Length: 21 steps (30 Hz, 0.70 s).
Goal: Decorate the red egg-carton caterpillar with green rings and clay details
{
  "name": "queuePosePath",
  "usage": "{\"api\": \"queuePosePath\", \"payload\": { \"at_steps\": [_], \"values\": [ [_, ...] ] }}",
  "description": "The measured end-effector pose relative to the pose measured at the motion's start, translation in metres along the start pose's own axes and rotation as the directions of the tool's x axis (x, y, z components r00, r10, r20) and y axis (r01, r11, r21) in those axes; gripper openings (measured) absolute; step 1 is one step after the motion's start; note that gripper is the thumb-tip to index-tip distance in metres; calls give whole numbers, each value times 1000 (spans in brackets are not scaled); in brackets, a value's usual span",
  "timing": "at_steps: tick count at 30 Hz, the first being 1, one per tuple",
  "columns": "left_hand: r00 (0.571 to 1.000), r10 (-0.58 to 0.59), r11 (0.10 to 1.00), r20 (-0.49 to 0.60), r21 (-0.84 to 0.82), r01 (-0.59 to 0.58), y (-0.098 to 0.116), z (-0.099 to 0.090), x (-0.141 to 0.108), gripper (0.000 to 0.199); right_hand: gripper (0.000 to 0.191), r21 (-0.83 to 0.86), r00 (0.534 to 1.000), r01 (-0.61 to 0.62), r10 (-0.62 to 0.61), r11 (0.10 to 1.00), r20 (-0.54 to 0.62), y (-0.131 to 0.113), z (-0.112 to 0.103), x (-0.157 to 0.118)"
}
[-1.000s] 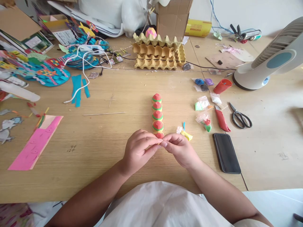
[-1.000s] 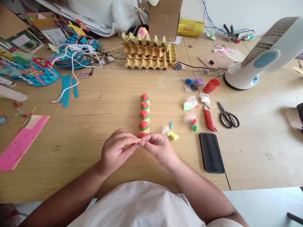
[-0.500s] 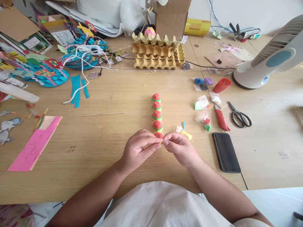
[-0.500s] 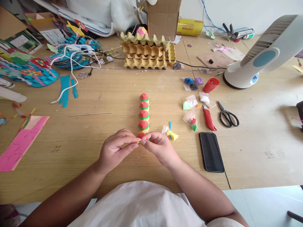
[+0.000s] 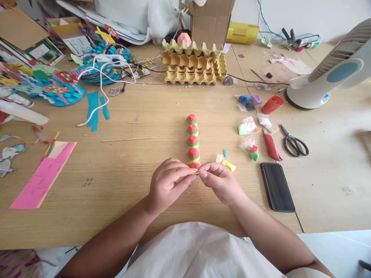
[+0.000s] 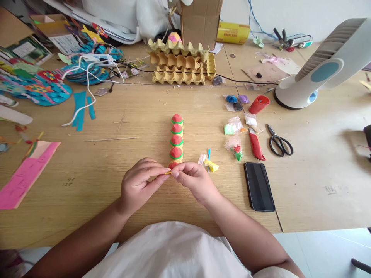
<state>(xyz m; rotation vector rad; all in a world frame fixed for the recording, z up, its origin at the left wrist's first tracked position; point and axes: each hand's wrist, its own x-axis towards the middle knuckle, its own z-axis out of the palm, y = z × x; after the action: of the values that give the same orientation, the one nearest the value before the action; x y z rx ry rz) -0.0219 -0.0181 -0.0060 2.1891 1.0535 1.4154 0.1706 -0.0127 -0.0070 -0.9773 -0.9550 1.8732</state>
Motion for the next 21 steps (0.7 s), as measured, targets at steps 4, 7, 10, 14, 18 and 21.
{"api": "queuePosePath", "payload": {
  "at_steps": [4,7,10,14,18,21],
  "values": [
    [1000,4,1000,5,-10,-4,0,-1,0,18,32,2,1000,10,-10,1000,4,0,0,1],
    [1000,11,1000,13,-13,-10,1,-1,1,17,28,-1,999,35,-35,999,3,0,0,1],
    [999,8,1000,34,-21,-8,1,-2,1,24,28,13,999,48,-48,999,2,1,0,1],
    [999,15,999,51,-45,-13,-1,-1,-1,30,27,23,999,49,-49,999,0,2,0,1],
    [999,32,998,38,-64,-29,-3,1,-2,23,27,35,999,26,-28,999,38,3,0,1],
    [999,25,998,20,-54,-24,-3,1,-1,21,31,35,1000,12,-13,999,21,3,-1,1]
  ]
}}
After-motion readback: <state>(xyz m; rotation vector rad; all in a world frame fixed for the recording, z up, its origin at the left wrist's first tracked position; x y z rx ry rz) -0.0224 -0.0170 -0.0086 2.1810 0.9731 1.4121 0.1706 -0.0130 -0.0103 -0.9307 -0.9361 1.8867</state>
